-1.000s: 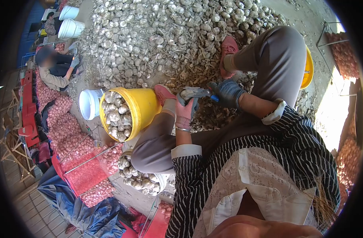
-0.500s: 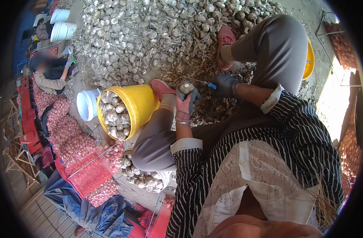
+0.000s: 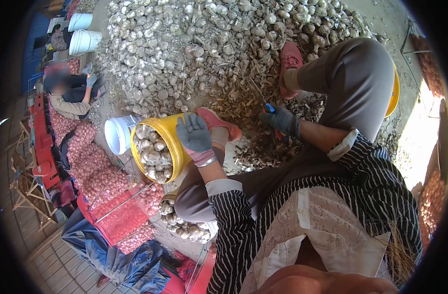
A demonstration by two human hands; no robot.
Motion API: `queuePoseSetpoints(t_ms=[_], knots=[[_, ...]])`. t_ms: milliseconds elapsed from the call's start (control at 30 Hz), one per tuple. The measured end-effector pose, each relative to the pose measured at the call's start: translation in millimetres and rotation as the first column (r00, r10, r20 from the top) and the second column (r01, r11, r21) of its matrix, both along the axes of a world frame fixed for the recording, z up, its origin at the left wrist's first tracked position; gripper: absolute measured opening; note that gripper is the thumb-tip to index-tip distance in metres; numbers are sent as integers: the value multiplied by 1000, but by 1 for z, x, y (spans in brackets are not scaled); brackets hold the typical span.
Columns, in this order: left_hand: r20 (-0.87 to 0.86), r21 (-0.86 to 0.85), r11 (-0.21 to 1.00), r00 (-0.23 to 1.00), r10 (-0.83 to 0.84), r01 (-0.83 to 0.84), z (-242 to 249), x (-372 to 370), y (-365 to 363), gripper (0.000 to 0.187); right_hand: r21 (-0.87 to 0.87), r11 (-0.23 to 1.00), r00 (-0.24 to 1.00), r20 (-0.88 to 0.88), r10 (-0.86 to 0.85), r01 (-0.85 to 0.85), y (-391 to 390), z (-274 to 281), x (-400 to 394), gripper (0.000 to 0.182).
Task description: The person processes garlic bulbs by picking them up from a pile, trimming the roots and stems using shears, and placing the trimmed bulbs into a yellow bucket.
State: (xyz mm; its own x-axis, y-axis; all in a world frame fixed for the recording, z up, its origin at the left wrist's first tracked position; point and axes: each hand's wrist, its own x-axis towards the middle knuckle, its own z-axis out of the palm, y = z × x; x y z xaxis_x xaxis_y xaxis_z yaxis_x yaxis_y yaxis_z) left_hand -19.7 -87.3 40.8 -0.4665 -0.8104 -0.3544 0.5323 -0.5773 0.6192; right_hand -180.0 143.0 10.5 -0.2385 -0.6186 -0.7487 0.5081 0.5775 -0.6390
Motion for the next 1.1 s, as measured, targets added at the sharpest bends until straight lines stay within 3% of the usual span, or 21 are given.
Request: queuePoseSetpoints(t_ms=[67,133,167,233,267,300,400,433,500,533,600,633,667,733,800,867,900,933,1000,1033,1100], knots=[[391,-24,986,909,-142,164,-48,-23,-3,34,-3,999,993,114,-35,35,-3,-10,-1,24],[478,-25,967,853,-211,253,-74,-52,-3,35,-101,990,975,-187,-116,98,-6,-26,7,24],[558,-30,942,788,-261,333,-85,-66,-7,36,-92,990,976,-184,-119,103,-6,-30,5,24],[633,-70,887,708,-314,456,-121,-102,-34,36,58,997,998,36,-54,52,-10,-19,-5,27],[703,-105,814,621,-346,572,-134,-114,-44,37,65,996,997,40,-60,58,-12,-18,-5,27],[953,-137,679,282,-107,721,-84,-150,-30,42,39,995,993,71,-96,94,-13,-18,-5,27],[922,-289,591,385,-39,753,-191,-182,-97,47,35,989,983,113,-147,144,-18,-10,-11,29],[921,-282,592,385,-52,755,-181,-197,-92,47,49,987,980,123,-155,150,-19,-8,-12,29],[969,30,438,-134,208,899,-161,-229,-81,58,58,987,981,108,-159,153,-20,-17,-7,30],[971,36,438,-134,197,898,-160,-234,-74,58,56,987,983,98,-158,153,-20,-22,-6,31],[900,211,458,-355,254,864,-157,-236,-56,64,93,986,986,80,-148,140,-20,-31,-5,32],[897,291,420,-398,192,860,-166,-231,-53,63,118,985,988,66,-137,128,-20,-34,-4,33],[897,295,421,-401,188,858,-174,-221,-50,63,122,985,989,68,-134,126,-19,-38,-2,33],[947,259,580,-320,3,772,-188,-200,-45,61,-20,995,990,-100,-98,96,-19,-41,-4,38],[952,241,662,-305,-19,709,-202,-174,-43,58,47,999,972,-233,19,-8,-19,-30,-15,40],[911,97,806,275,-308,583,-240,-125,-50,52,117,988,926,-351,138,-102,-21,-26,-21,42],[793,161,870,464,-395,465,-181,-129,-26,44,165,975,877,-433,207,-149,-21,-27,-23,42],[795,153,874,468,-386,461,-165,-119,-16,44,218,958,816,-509,275,-188,-21,-26,-25,43],[954,-29,683,224,-199,730,-148,-100,1,42,241,937,746,-569,347,-252,-22,-15,-33,43],[895,-171,657,395,-209,734,-143,-92,14,47,276,911,669,-618,413,-308,-22,-9,-35,42],[884,-191,652,418,-211,734,-129,-79,39,50,306,896,625,-642,444,-322,-21,-4,-30,41]])
